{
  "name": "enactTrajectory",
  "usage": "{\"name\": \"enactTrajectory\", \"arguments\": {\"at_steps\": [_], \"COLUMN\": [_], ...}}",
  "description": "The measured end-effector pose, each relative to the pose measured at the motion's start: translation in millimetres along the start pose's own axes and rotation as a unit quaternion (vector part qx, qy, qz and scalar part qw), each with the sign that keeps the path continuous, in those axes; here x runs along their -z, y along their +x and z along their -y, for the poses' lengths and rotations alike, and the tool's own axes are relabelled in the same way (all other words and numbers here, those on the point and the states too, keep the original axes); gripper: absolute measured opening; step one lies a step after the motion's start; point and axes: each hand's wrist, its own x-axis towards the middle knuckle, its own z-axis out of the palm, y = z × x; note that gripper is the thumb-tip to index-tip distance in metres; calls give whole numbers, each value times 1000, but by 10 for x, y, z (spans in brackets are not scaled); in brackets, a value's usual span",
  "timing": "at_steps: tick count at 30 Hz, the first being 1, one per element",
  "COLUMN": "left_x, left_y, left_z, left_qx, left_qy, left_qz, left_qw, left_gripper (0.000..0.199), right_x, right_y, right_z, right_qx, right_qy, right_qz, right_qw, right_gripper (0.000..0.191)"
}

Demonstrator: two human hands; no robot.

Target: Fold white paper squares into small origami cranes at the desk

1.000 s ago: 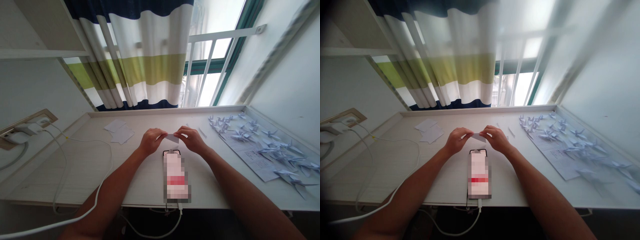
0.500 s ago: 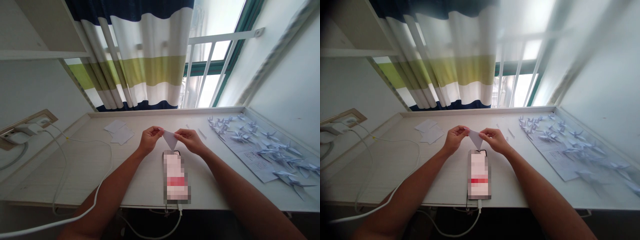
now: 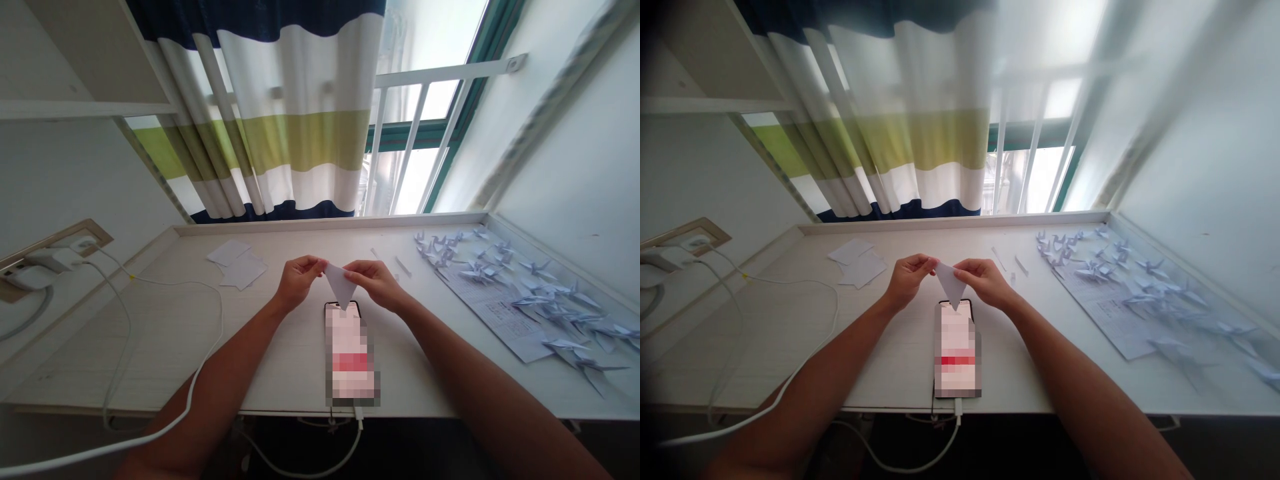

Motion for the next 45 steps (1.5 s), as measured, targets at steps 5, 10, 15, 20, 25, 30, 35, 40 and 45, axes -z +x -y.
{"name": "enactTrajectory", "arguments": {"at_steps": [5,10,15,20,25,30,35,40,45], "left_x": [-55,-67,-43,-59,-56,-29,-24,-49,-57], "left_y": [-35,-18,16,4,-1,-18,-66,-68,-50], "left_z": [18,41,22,18,17,-52,-79,-26,-12], "left_qx": [0,1,5,61,48,41,80,75,68], "left_qy": [13,18,15,-27,-19,-30,-5,-9,-1], "left_qz": [39,17,-52,-24,7,48,100,116,94], "left_qw": [999,1000,999,997,999,998,992,990,993], "left_gripper": [28,31,33,38,32,27,29,31,32], "right_x": [-82,-125,-116,-101,-82,-65,-73,-97,-95], "right_y": [-10,-3,10,23,39,29,20,29,37], "right_z": [40,46,34,-21,-29,64,74,36,40], "right_qx": [1,17,16,31,12,-6,-26,-9,2], "right_qy": [-46,-93,-132,-96,-72,11,78,87,98], "right_qz": [-14,-47,-51,-90,-88,-26,-6,-8,-24], "right_qw": [999,994,990,991,993,1000,997,996,995], "right_gripper": [33,35,35,35,36,38,36,31,30]}}
